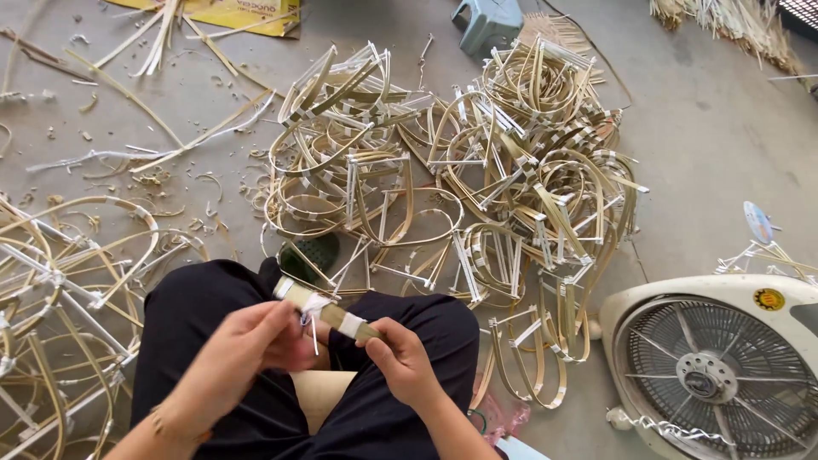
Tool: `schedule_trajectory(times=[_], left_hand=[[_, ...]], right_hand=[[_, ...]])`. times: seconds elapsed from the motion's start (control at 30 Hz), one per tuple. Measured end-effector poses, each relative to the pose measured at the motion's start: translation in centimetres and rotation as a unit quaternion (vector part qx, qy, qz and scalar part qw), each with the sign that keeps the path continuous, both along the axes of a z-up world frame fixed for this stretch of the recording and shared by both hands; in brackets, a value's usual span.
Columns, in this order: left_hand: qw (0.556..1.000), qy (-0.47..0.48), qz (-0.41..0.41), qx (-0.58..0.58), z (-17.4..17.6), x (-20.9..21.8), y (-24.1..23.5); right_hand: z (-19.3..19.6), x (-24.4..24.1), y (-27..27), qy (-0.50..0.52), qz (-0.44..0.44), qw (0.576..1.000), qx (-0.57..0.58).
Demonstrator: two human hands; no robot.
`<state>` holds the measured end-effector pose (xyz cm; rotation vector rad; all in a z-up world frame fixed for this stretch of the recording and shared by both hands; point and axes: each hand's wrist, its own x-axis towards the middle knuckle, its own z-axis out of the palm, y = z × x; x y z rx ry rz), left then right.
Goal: The recorder is shown assembling several curved bamboo pieces into a structured framework by wrapping joints with white tape and using handheld clippers.
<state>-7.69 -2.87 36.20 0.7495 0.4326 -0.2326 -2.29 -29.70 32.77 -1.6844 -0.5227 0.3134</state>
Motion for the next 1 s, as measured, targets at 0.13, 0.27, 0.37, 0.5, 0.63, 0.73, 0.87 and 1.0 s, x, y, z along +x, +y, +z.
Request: schedule_trajectory(times=[0.13, 0.27, 0.37, 0.5, 0.63, 0.73, 0.87, 1.0], left_hand=[[0.822, -0.169, -0.061, 0.54, 5.0, 1.0, 0.5], [0.74, -0.288, -0.213, 0.569, 5.5, 2.3, -0.3], [0.778, -0.117, -0.392, 0.477, 3.6, 2.9, -0.5], [0.772, -0.103, -0.408, 0.476, 3.2, 2.9, -0.8], [0.787, -0.073, -0.397, 0.466, 2.9, 3.0, -1.2], [0.839, -0.08, -0.348, 0.411, 2.0, 3.1, -1.2], [0.906, -0.05, -0.292, 0.302, 0.6, 3.4, -0.6], [0.925, 0.004, -0.281, 0.257, -0.2, 3.1, -0.3]], right_hand=[[1.1, 0.2, -0.5, 0.165, 0.084, 0.982, 0.041], [1.7, 0.3, -0.5, 0.148, 0.138, 0.979, 0.017], [1.8, 0.9, -0.7, 0.178, 0.158, 0.971, 0.032], [1.6, 1.2, -0.9, 0.187, 0.163, 0.968, -0.026], [6.1, 1.7, 1.4, 0.052, 0.197, 0.979, -0.011], [6.2, 1.0, 3.0, -0.066, 0.144, 0.987, -0.019], [4.0, 0.5, 3.7, -0.113, 0.047, 0.992, -0.028], [3.6, 0.8, 3.9, -0.127, 0.063, 0.99, 0.006]])
